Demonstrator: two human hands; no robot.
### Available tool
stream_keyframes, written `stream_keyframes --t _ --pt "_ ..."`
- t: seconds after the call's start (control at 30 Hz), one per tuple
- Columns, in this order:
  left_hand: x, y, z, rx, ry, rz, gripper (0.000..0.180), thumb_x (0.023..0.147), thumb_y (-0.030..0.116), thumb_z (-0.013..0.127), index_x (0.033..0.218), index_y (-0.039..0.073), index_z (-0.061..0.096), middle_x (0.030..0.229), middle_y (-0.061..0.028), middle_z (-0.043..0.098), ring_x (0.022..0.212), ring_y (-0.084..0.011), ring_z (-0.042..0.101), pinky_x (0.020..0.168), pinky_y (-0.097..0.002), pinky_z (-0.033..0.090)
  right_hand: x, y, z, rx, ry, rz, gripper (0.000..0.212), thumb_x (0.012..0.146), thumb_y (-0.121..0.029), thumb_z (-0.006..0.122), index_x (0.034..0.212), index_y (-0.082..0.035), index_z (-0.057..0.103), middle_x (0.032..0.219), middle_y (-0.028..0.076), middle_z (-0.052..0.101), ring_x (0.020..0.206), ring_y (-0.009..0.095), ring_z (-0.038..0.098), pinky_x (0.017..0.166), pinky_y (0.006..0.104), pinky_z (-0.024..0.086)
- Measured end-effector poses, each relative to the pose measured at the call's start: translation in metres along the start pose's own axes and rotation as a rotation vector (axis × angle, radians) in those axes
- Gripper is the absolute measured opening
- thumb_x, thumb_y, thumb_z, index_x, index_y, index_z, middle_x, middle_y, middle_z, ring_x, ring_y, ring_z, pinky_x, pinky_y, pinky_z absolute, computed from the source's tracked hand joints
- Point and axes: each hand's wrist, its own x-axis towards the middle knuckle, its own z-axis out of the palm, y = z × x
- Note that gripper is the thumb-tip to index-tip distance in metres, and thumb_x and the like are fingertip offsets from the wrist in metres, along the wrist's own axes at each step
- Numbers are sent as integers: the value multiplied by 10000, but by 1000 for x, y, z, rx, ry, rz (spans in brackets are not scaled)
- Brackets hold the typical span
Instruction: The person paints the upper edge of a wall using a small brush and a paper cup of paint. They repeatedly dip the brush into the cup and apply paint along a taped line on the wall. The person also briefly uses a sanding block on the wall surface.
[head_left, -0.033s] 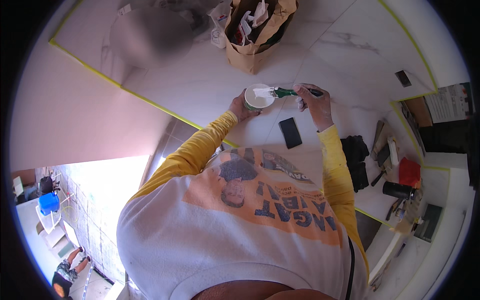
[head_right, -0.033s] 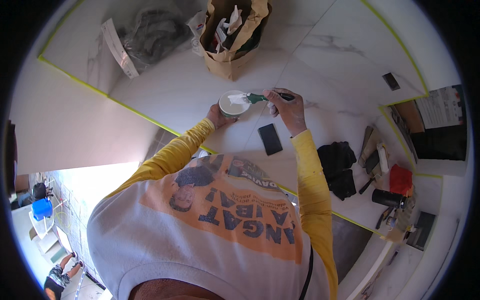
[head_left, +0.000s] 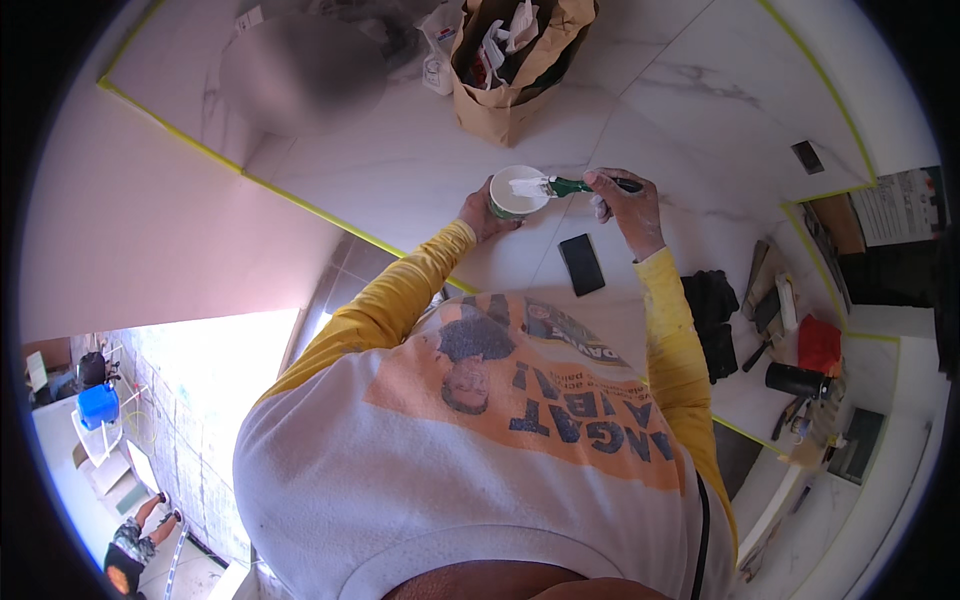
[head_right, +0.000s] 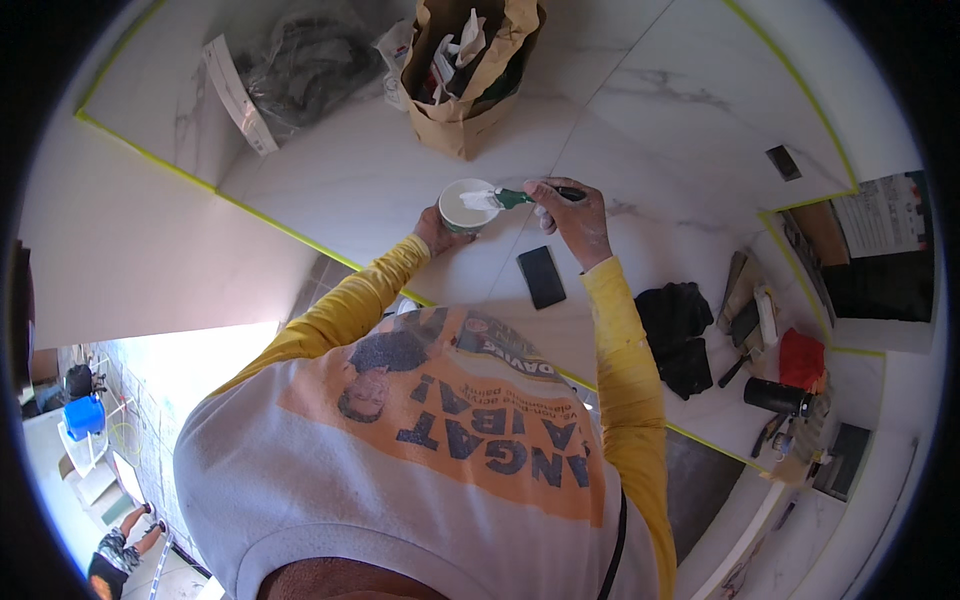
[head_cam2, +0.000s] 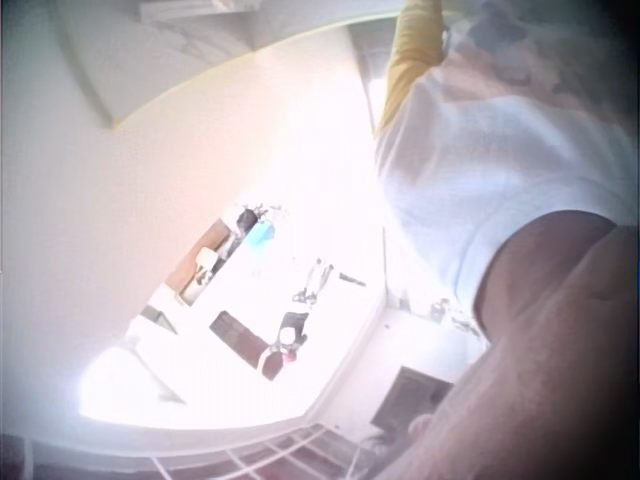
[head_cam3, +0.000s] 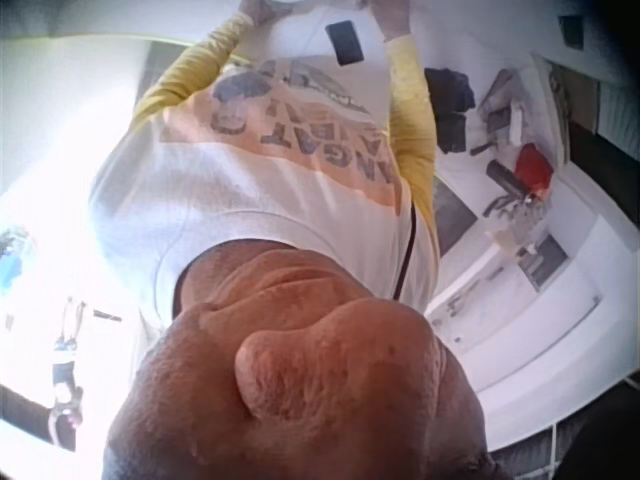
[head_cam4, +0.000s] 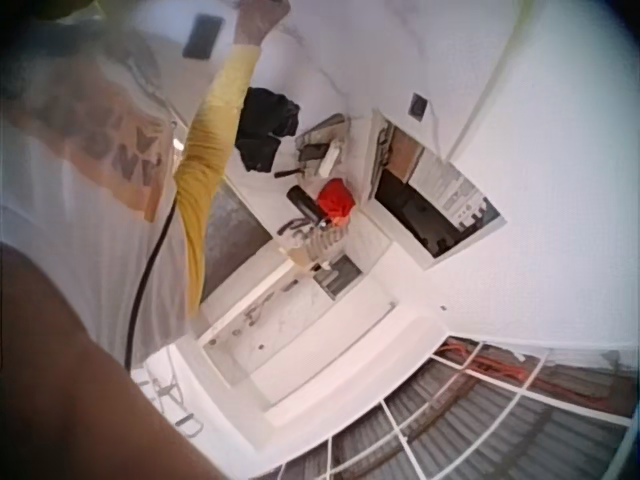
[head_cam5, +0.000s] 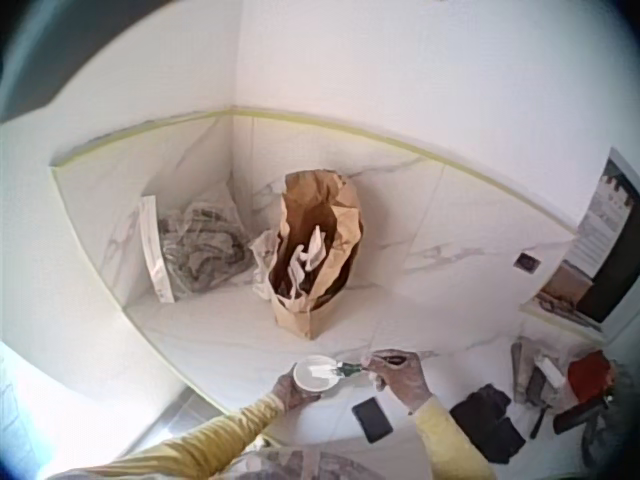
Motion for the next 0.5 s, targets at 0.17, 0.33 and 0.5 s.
stream_keyframes --t 0.17,0.33,0.5 --pt "2 0 0 154 37 -23 888 655 374 890 1349 91 413 1258 -119 631 1166 -276 628 1031 -344 490 1 -11 -14 -23 119 -20 300 871 -284 786 942 -3 710 622 -3 586 486 57 512 449 216 407" --pt "8 -12 1 -102 5 -15 875 654 370 888 1341 90 423 1259 -116 635 1161 -269 632 1019 -347 497 4 2 -12 179 -39 111 403 838 -376 805 930 -8 672 655 22 597 497 94 550 441 237 425" --pt "12 -20 3 74 -14 68 875 656 348 882 1353 91 420 1268 -115 634 1159 -268 632 1025 -350 494 -12 15 -29 151 157 227 201 861 -170 717 913 13 652 669 58 607 492 125 548 451 260 444"
